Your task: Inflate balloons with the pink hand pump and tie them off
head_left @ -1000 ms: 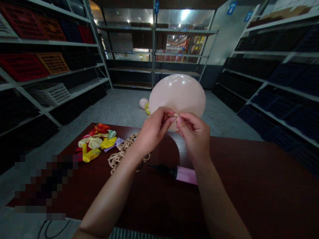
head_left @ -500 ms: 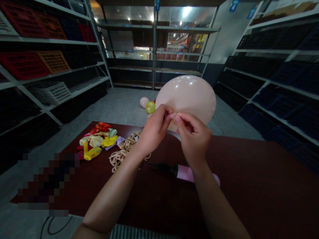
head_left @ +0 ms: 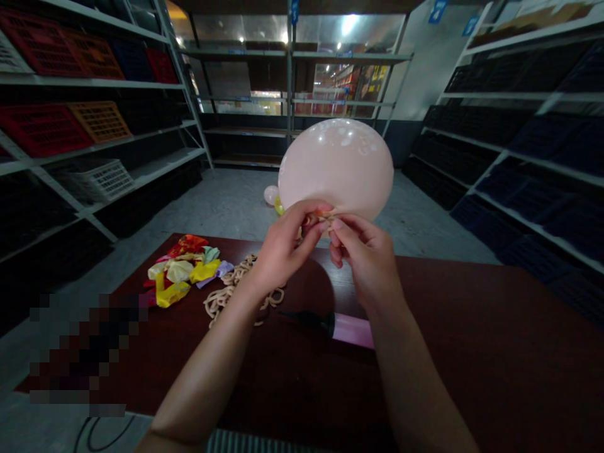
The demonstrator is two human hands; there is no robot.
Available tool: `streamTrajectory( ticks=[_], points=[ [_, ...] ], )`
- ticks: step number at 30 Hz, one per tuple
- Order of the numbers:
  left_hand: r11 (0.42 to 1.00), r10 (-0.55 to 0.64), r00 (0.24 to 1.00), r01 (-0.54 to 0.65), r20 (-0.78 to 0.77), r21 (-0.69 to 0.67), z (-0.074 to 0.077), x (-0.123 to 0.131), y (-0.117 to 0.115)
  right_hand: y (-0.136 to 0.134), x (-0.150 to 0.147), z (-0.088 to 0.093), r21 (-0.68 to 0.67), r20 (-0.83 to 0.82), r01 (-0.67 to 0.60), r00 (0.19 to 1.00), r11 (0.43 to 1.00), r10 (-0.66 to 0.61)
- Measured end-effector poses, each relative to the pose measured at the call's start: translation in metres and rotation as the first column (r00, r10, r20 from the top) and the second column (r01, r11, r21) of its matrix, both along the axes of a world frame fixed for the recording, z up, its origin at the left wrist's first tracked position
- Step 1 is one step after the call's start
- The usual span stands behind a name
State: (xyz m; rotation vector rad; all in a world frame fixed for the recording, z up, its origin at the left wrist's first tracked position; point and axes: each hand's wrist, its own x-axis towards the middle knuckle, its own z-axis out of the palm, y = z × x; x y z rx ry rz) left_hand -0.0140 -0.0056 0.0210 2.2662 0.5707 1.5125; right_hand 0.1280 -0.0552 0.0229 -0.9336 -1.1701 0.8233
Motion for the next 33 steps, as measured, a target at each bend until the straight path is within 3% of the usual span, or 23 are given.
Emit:
streamTrajectory(
  ticks=[4, 9, 16, 21, 25, 29, 33],
  points=[
    [0.997, 0.005, 1.000, -0.007, 0.018, 0.072, 0.000, -0.003, 0.001, -0.001, 0.001, 0.001, -0.003, -0.108, -0.104, 0.989, 0.995, 0.103],
    [0.973, 0.022, 0.998, -0.035, 0.056, 0.228, 0.001, -0.002, 0.000, 0.001, 0.003, -0.002, -0.035, -0.087, -0.180, 0.981, 0.983, 0.176],
    [0.990, 0.052, 0.992, -0.067, 0.115, 0.127, 0.001, 0.003, -0.003, 0.000, 0.001, 0.000, -0.050, -0.162, -0.209, 0.967, 0.977, 0.198],
    [0.984, 0.140, 0.955, -0.164, 0.262, 0.072, -0.005, 0.009, -0.005, -0.003, -0.009, 0.001, 0.006, -0.089, -0.114, 0.989, 0.993, 0.114],
    [0.991, 0.131, 0.918, -0.118, 0.375, -0.058, -0.010, 0.016, -0.007, -0.006, -0.022, -0.001, 0.061, -0.022, 0.021, 1.000, 0.998, -0.019],
    [0.976, 0.166, 0.894, -0.088, 0.417, -0.200, -0.007, 0.019, -0.010, -0.012, -0.033, -0.007, 0.182, 0.107, 0.275, 0.949, 0.944, -0.297],
    [0.949, 0.179, 0.894, -0.047, 0.411, -0.310, -0.005, 0.019, -0.007, -0.014, -0.033, -0.010, 0.254, 0.233, 0.327, 0.893, 0.910, -0.386]
  ],
)
